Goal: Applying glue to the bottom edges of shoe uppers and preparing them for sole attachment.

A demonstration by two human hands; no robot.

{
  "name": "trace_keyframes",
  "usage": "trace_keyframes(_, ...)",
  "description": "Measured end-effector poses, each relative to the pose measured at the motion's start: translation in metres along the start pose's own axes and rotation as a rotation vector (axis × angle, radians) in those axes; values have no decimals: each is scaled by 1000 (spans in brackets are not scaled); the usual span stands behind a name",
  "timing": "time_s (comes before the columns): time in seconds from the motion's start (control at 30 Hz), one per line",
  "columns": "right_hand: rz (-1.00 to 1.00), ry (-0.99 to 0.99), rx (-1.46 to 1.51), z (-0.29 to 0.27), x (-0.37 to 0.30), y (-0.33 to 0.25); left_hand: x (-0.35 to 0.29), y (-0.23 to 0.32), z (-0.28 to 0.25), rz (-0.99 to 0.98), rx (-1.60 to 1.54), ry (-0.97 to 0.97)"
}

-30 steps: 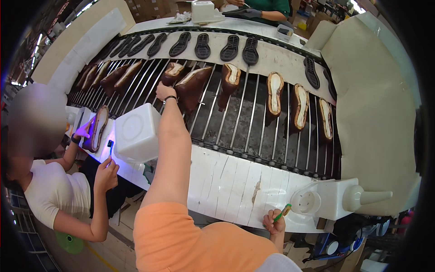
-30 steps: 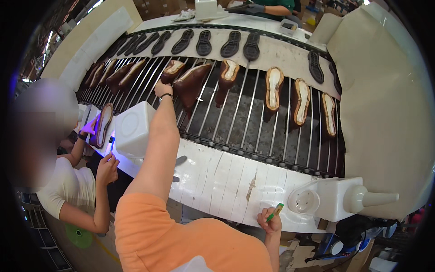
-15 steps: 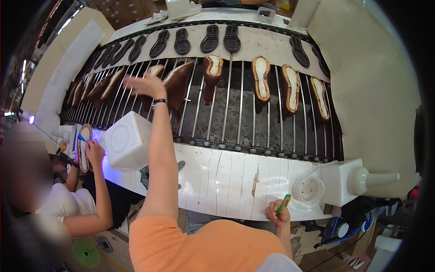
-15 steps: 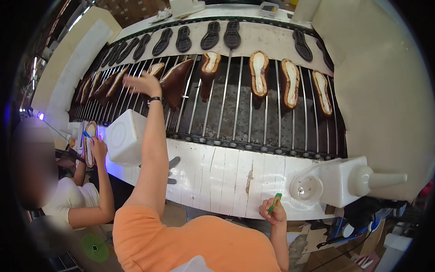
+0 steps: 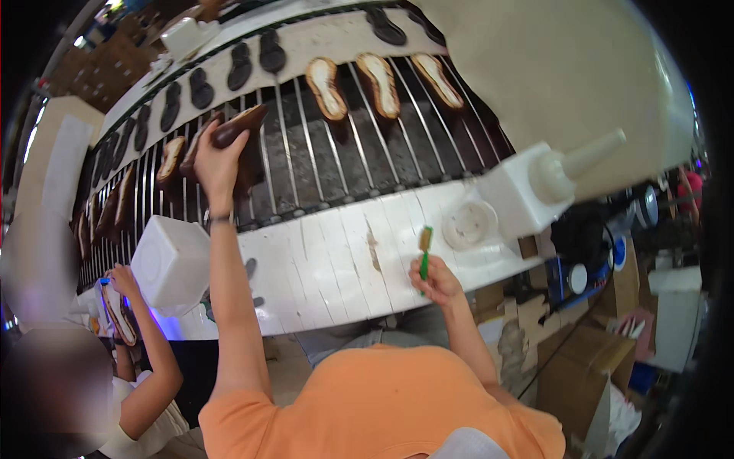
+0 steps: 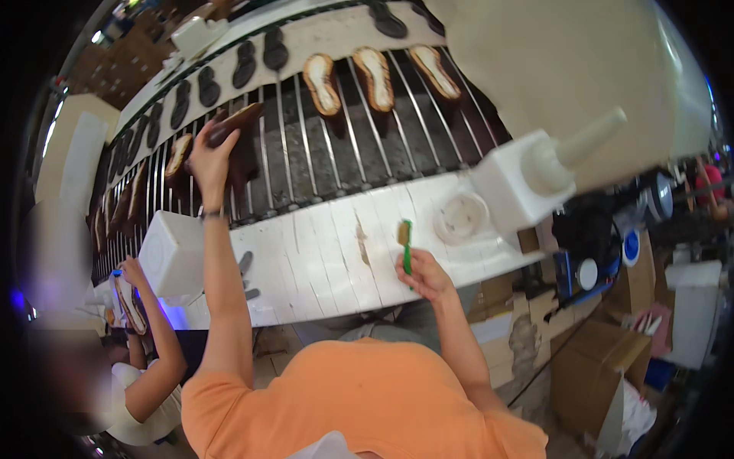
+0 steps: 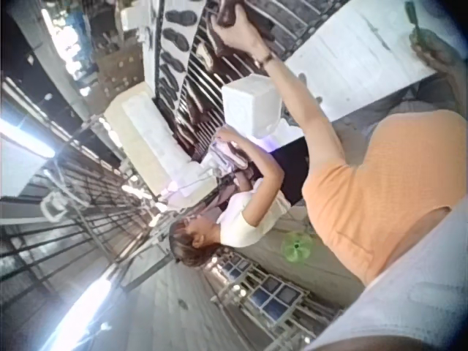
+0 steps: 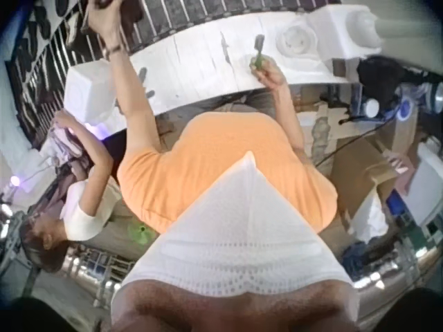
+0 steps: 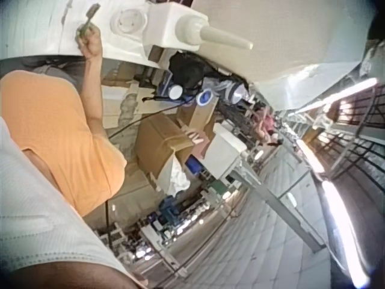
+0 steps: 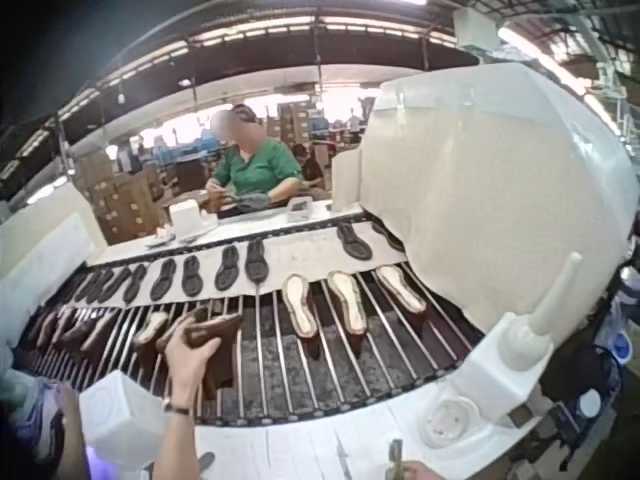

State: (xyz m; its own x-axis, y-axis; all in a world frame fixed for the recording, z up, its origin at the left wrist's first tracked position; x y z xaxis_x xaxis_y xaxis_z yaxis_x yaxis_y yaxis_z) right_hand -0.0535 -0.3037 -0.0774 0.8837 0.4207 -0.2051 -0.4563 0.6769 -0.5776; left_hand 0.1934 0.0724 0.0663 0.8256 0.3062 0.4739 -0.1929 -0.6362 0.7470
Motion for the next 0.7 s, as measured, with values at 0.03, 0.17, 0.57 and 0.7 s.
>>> trace_keyframes(0.03, 6, -5, -32, 2, -1, -2, -35, 21, -16, 63, -123, -11)
trace_keyframes(0.17, -197, 112, -63, 11, -18, -24, -197, 83, -46, 129, -42, -394)
trace_keyframes(0.57, -308, 1020, -1964, 46, -80, -118, -246, 69, 33, -369, -7, -445)
trace_keyframes(0.7, -193, 1023, -2164, 43, -67, -114, -229, 47, 51, -510, -318, -591)
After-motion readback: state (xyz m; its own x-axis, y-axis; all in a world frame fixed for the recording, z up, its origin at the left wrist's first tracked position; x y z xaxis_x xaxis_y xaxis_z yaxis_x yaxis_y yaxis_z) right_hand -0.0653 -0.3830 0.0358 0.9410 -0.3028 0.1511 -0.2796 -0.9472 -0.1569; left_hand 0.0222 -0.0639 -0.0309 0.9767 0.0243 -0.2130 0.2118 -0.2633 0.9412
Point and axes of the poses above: each hand's wrist, its own x-axis towards the middle knuckle, its own z-axis out of the palm, y = z × x, the point moved 1 cm from there along x, towards the middle knuckle, and after that the axes turned 2 degrees about -x, right-handed, at the moved point
